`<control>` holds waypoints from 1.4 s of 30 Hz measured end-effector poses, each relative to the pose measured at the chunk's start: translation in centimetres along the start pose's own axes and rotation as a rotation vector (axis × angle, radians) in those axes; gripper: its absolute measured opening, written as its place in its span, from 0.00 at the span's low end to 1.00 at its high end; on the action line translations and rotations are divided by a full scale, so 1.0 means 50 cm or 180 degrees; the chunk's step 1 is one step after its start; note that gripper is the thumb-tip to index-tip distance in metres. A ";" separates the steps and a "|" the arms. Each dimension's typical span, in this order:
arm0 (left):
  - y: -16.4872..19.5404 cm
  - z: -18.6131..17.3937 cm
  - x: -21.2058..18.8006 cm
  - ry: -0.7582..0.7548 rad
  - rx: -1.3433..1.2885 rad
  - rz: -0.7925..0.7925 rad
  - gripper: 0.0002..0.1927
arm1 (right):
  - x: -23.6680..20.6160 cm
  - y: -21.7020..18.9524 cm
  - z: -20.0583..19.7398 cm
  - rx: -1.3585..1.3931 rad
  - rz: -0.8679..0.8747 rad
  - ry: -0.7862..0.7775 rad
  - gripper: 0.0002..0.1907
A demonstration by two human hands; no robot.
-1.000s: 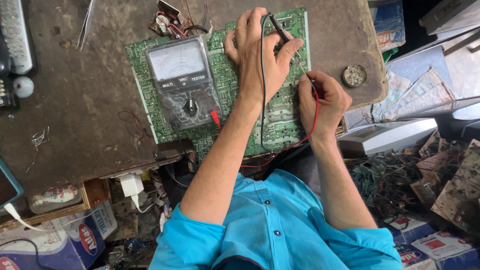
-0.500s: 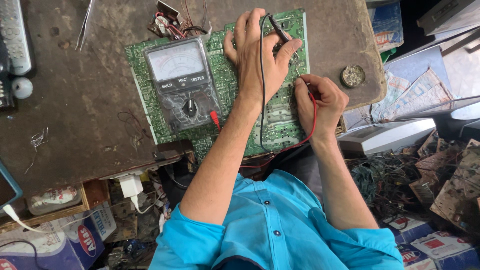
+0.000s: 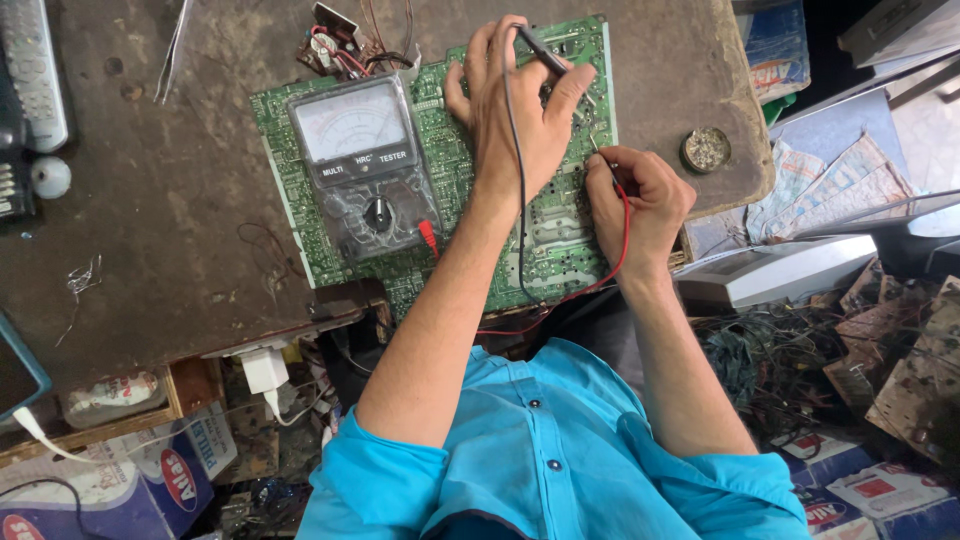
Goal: The person uses a multimeter to test various points on a green circuit board. They systematically move the probes across different components and traces, then flip the board over to inspect the other side.
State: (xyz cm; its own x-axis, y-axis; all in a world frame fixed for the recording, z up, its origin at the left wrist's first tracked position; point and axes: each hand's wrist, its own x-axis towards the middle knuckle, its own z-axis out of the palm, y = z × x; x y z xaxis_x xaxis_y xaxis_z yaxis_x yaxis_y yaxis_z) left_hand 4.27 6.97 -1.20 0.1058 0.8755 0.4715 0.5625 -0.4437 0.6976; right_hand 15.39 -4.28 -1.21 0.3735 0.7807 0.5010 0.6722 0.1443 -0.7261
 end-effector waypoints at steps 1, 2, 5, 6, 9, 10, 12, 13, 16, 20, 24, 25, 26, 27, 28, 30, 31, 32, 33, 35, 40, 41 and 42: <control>0.000 0.001 0.003 -0.0012 -0.0016 -0.0076 0.20 | 0.000 0.000 0.001 -0.0015 0.0006 0.0003 0.04; 0.000 0.001 0.005 -0.0026 -0.0023 -0.0103 0.20 | 0.000 0.000 0.001 -0.0034 0.0012 0.0007 0.04; -0.001 0.000 0.006 -0.0048 -0.0037 -0.0126 0.21 | 0.001 0.001 0.001 -0.0020 0.0014 0.0033 0.03; -0.001 -0.001 0.005 -0.0038 -0.0032 -0.0095 0.21 | 0.001 0.001 0.001 -0.0024 0.0016 0.0029 0.03; -0.004 -0.002 0.002 -0.0058 -0.0002 0.0013 0.22 | 0.002 0.001 0.001 -0.0023 0.0014 0.0023 0.03; -0.004 -0.002 0.001 -0.0074 0.0011 0.0052 0.22 | 0.002 0.001 0.001 -0.0019 0.0010 0.0030 0.03; -0.005 -0.001 -0.001 -0.0044 0.0011 0.0103 0.22 | 0.001 0.001 0.001 -0.0008 0.0002 0.0044 0.03; -0.006 0.000 -0.001 -0.0030 0.0010 0.0129 0.22 | 0.001 0.001 0.001 -0.0001 -0.0003 0.0050 0.03; -0.006 0.002 -0.005 -0.0047 0.0023 0.0114 0.21 | 0.000 0.000 0.001 -0.0002 0.0011 0.0060 0.03; -0.005 0.007 -0.006 0.0034 0.0088 0.0153 0.20 | -0.001 0.000 0.000 0.0042 0.0022 0.0044 0.03; -0.003 0.008 -0.004 0.0070 0.0131 0.0134 0.19 | -0.001 0.001 0.001 0.0048 -0.0020 0.0007 0.03; -0.002 0.008 -0.003 0.0082 0.0139 0.0127 0.19 | -0.001 0.002 0.001 0.0054 -0.0018 0.0008 0.03; -0.002 0.007 -0.003 0.0067 0.0131 0.0104 0.19 | -0.001 0.002 0.001 0.0057 -0.0018 0.0012 0.03; -0.001 0.007 -0.004 0.0049 0.0121 0.0081 0.19 | -0.001 0.003 0.001 0.0053 -0.0028 0.0002 0.03; -0.001 0.006 -0.004 0.0033 0.0110 0.0061 0.19 | -0.001 0.004 0.001 0.0050 -0.0038 -0.0005 0.03; 0.000 0.005 -0.005 0.0056 0.0093 0.0084 0.19 | -0.001 0.005 0.001 0.0039 -0.0042 -0.0007 0.03; 0.000 0.005 -0.004 0.0067 0.0083 0.0100 0.19 | -0.001 0.005 0.001 0.0030 -0.0035 -0.0003 0.03; 0.000 0.004 -0.005 0.0061 0.0089 0.0112 0.19 | -0.001 0.005 0.001 0.0020 -0.0027 0.0003 0.03; -0.001 0.005 -0.004 0.0055 0.0094 0.0123 0.20 | -0.001 0.006 0.001 0.0018 -0.0024 0.0005 0.03; -0.002 0.004 -0.003 0.0065 0.0099 0.0148 0.21 | -0.001 0.005 0.001 0.0015 -0.0020 0.0010 0.03; -0.004 0.002 -0.001 -0.0111 0.0032 0.0012 0.22 | -0.001 0.003 -0.001 0.0000 -0.0036 0.0002 0.03; -0.005 0.002 0.000 -0.0150 0.0012 0.0001 0.22 | -0.001 0.003 -0.001 -0.0012 -0.0042 -0.0003 0.03; -0.007 0.001 0.000 -0.0187 -0.0010 -0.0010 0.22 | -0.001 0.003 -0.001 0.0001 -0.0034 -0.0002 0.03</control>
State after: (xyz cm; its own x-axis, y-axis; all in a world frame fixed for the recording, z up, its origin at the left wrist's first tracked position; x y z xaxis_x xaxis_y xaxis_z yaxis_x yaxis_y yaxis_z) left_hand 4.10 7.15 -1.46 0.1520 0.8865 0.4370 0.5603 -0.4415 0.7008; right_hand 15.48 -4.32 -1.32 0.3660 0.7795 0.5084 0.6759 0.1529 -0.7209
